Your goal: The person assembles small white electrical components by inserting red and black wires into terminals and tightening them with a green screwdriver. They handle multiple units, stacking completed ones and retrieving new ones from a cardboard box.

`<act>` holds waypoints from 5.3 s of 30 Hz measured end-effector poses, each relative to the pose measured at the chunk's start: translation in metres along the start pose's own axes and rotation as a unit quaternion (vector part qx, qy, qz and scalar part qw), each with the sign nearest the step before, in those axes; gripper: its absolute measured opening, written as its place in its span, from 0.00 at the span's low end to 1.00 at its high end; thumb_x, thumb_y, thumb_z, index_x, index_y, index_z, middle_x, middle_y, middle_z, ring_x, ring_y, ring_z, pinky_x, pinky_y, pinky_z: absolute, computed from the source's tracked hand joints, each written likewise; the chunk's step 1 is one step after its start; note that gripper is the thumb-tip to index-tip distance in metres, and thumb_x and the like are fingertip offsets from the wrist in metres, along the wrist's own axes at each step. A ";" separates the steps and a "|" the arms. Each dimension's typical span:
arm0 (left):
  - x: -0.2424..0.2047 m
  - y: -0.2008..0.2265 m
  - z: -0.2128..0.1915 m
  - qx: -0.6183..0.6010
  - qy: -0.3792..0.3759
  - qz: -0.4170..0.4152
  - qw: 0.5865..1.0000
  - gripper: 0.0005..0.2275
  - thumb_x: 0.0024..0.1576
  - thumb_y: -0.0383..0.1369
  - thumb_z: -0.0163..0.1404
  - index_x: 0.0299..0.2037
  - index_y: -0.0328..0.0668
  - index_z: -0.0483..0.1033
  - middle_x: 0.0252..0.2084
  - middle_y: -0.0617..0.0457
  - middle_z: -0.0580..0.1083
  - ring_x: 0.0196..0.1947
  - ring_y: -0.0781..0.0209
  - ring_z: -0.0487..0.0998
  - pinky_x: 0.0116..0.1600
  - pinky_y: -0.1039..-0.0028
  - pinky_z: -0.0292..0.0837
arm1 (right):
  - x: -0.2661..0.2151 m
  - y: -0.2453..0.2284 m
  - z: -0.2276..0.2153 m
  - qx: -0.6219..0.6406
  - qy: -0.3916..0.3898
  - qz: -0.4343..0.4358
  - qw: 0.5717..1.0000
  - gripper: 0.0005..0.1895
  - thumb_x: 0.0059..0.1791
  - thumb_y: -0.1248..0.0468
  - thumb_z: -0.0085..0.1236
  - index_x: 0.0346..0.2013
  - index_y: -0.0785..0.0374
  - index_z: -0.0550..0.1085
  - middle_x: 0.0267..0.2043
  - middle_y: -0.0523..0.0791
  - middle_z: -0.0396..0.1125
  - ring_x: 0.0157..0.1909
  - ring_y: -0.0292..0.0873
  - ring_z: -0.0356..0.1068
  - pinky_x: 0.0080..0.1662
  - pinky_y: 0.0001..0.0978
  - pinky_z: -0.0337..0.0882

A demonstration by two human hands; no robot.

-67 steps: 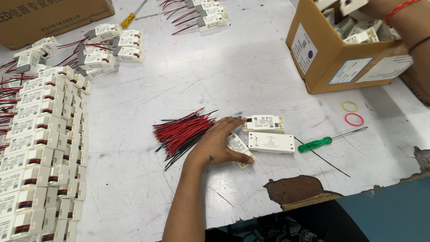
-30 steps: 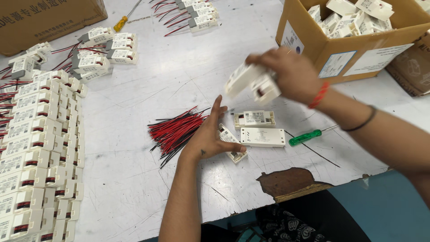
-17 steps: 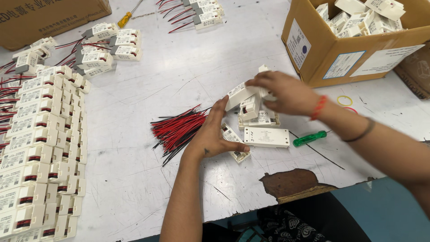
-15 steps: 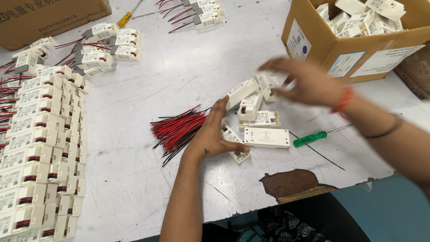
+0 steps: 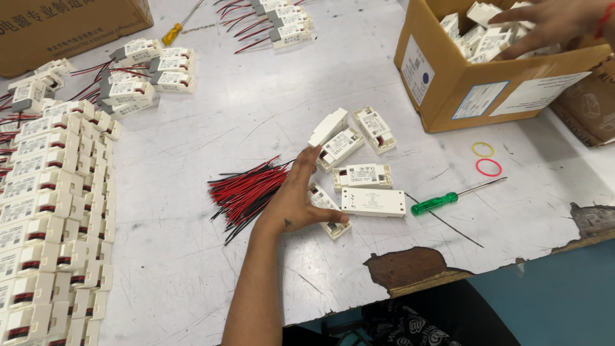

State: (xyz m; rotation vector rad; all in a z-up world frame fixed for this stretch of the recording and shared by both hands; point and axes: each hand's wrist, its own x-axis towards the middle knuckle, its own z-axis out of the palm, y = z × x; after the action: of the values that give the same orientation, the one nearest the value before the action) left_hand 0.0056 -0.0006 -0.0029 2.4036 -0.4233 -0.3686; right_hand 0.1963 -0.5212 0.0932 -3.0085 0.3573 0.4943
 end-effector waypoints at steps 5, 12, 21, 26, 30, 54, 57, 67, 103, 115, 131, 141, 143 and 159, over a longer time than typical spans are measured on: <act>0.002 0.002 0.000 0.005 -0.019 -0.033 0.999 0.72 0.19 0.58 0.71 0.77 0.59 0.35 0.81 0.51 0.39 0.79 0.50 0.42 0.74 0.54 0.49 | -0.026 -0.022 -0.003 -0.064 0.063 0.031 0.995 0.54 0.38 0.32 0.63 0.76 0.45 0.63 0.72 0.62 0.61 0.63 0.69 0.69 0.55 0.64 0.75; 0.000 0.004 0.000 -0.011 -0.009 -0.026 1.000 0.72 0.18 0.58 0.70 0.77 0.60 0.36 0.80 0.52 0.41 0.78 0.51 0.46 0.74 0.55 0.50 | -0.050 -0.079 0.004 -0.161 0.075 0.017 0.984 0.49 0.40 0.35 0.63 0.72 0.47 0.65 0.81 0.58 0.37 0.64 0.68 0.68 0.57 0.59 0.74; 0.000 0.000 0.001 -0.009 -0.008 -0.006 1.000 0.71 0.20 0.57 0.71 0.77 0.56 0.37 0.80 0.49 0.41 0.78 0.50 0.44 0.75 0.56 0.49 | -0.041 -0.087 0.007 -0.103 0.059 0.036 0.992 0.47 0.40 0.43 0.62 0.75 0.31 0.59 0.82 0.52 0.31 0.59 0.68 0.70 0.55 0.57 0.75; -0.001 0.002 -0.002 -0.001 -0.013 -0.010 1.000 0.71 0.20 0.57 0.72 0.77 0.56 0.37 0.80 0.48 0.40 0.78 0.49 0.44 0.74 0.56 0.50 | -0.021 -0.054 0.007 -0.040 0.069 -0.028 0.996 0.55 0.35 0.34 0.69 0.74 0.35 0.60 0.72 0.62 0.49 0.67 0.66 0.60 0.50 0.62 0.79; -0.003 0.003 -0.003 0.000 -0.006 -0.002 1.000 0.71 0.21 0.58 0.72 0.77 0.55 0.37 0.80 0.48 0.40 0.78 0.49 0.44 0.74 0.55 0.50 | -0.015 -0.039 0.017 0.047 0.056 -0.009 0.997 0.51 0.34 0.37 0.68 0.72 0.32 0.65 0.79 0.60 0.36 0.66 0.75 0.60 0.58 0.59 0.71; -0.001 0.001 0.000 -0.003 -0.006 -0.010 1.000 0.71 0.20 0.58 0.71 0.77 0.57 0.38 0.80 0.49 0.42 0.78 0.49 0.45 0.74 0.55 0.50 | -0.045 -0.046 0.018 0.150 0.167 -0.076 0.971 0.46 0.35 0.45 0.72 0.66 0.48 0.69 0.52 0.57 0.71 0.51 0.59 0.74 0.53 0.51 0.71; -0.002 -0.001 0.000 -0.009 -0.002 -0.003 1.000 0.70 0.21 0.58 0.72 0.77 0.55 0.38 0.80 0.48 0.42 0.78 0.48 0.45 0.75 0.56 0.50 | -0.039 -0.043 0.018 0.167 0.183 -0.089 0.965 0.43 0.35 0.44 0.73 0.63 0.52 0.72 0.55 0.58 0.70 0.54 0.59 0.72 0.55 0.51 0.71; -0.001 0.003 -0.001 -0.015 -0.003 -0.014 1.000 0.71 0.19 0.56 0.72 0.77 0.54 0.38 0.80 0.49 0.43 0.78 0.49 0.45 0.75 0.56 0.49 | -0.035 -0.058 0.020 0.020 0.088 -0.052 0.995 0.51 0.37 0.45 0.65 0.75 0.33 0.60 0.64 0.62 0.64 0.60 0.68 0.70 0.61 0.55 0.70; -0.001 0.010 -0.002 -0.008 -0.014 -0.038 0.999 0.72 0.18 0.55 0.71 0.77 0.58 0.37 0.80 0.51 0.44 0.76 0.51 0.51 0.74 0.55 0.52 | -0.025 -0.050 0.029 -0.016 0.200 -0.100 0.974 0.42 0.39 0.41 0.68 0.59 0.65 0.75 0.55 0.62 0.70 0.55 0.63 0.70 0.48 0.54 0.75; 0.001 0.000 0.000 -0.011 -0.001 -0.006 1.000 0.70 0.20 0.55 0.73 0.77 0.53 0.39 0.79 0.48 0.44 0.77 0.48 0.48 0.74 0.56 0.51 | -0.170 -0.068 0.035 0.329 0.352 -0.242 0.842 0.21 0.51 0.63 0.63 0.56 0.67 0.73 0.50 0.50 0.75 0.46 0.46 0.76 0.48 0.39 0.75; -0.002 0.004 -0.003 -0.030 0.005 -0.016 0.999 0.69 0.21 0.54 0.72 0.77 0.55 0.40 0.80 0.48 0.45 0.77 0.48 0.51 0.73 0.55 0.54 | -0.169 -0.184 0.168 0.301 0.137 -0.296 0.896 0.51 0.32 0.49 0.75 0.65 0.67 0.67 0.69 0.56 0.53 0.68 0.56 0.57 0.63 0.46 0.65; -0.003 0.012 0.008 0.076 0.096 0.003 0.993 0.56 0.35 0.51 0.72 0.74 0.53 0.50 0.77 0.51 0.52 0.70 0.50 0.60 0.64 0.53 0.62 | -0.161 -0.164 0.190 0.333 0.235 -0.368 0.836 0.45 0.42 0.47 0.72 0.67 0.62 0.65 0.74 0.61 0.52 0.75 0.62 0.54 0.69 0.49 0.59; -0.008 0.008 0.008 0.067 0.191 0.051 0.978 0.40 0.45 0.47 0.67 0.69 0.54 0.64 0.73 0.53 0.63 0.62 0.55 0.74 0.56 0.60 0.77 | -0.162 -0.165 0.194 0.334 0.246 -0.368 0.832 0.44 0.43 0.48 0.72 0.68 0.62 0.65 0.73 0.63 0.51 0.74 0.64 0.53 0.69 0.51 0.59; -0.086 0.027 0.081 -0.065 0.419 -0.010 0.906 0.25 0.60 0.37 0.56 0.67 0.41 0.66 0.67 0.40 0.66 0.54 0.51 0.77 0.50 0.65 0.78 | -0.200 -0.153 0.186 0.313 0.393 -0.348 0.792 0.30 0.52 0.55 0.70 0.62 0.65 0.69 0.68 0.57 0.60 0.69 0.60 0.60 0.67 0.48 0.64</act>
State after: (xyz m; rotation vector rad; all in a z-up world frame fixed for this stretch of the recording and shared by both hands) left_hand -0.1077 -0.0328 -0.0323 2.1791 0.0262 0.6083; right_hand -0.0085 -0.3096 -0.0134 -2.2535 -0.4789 -0.7952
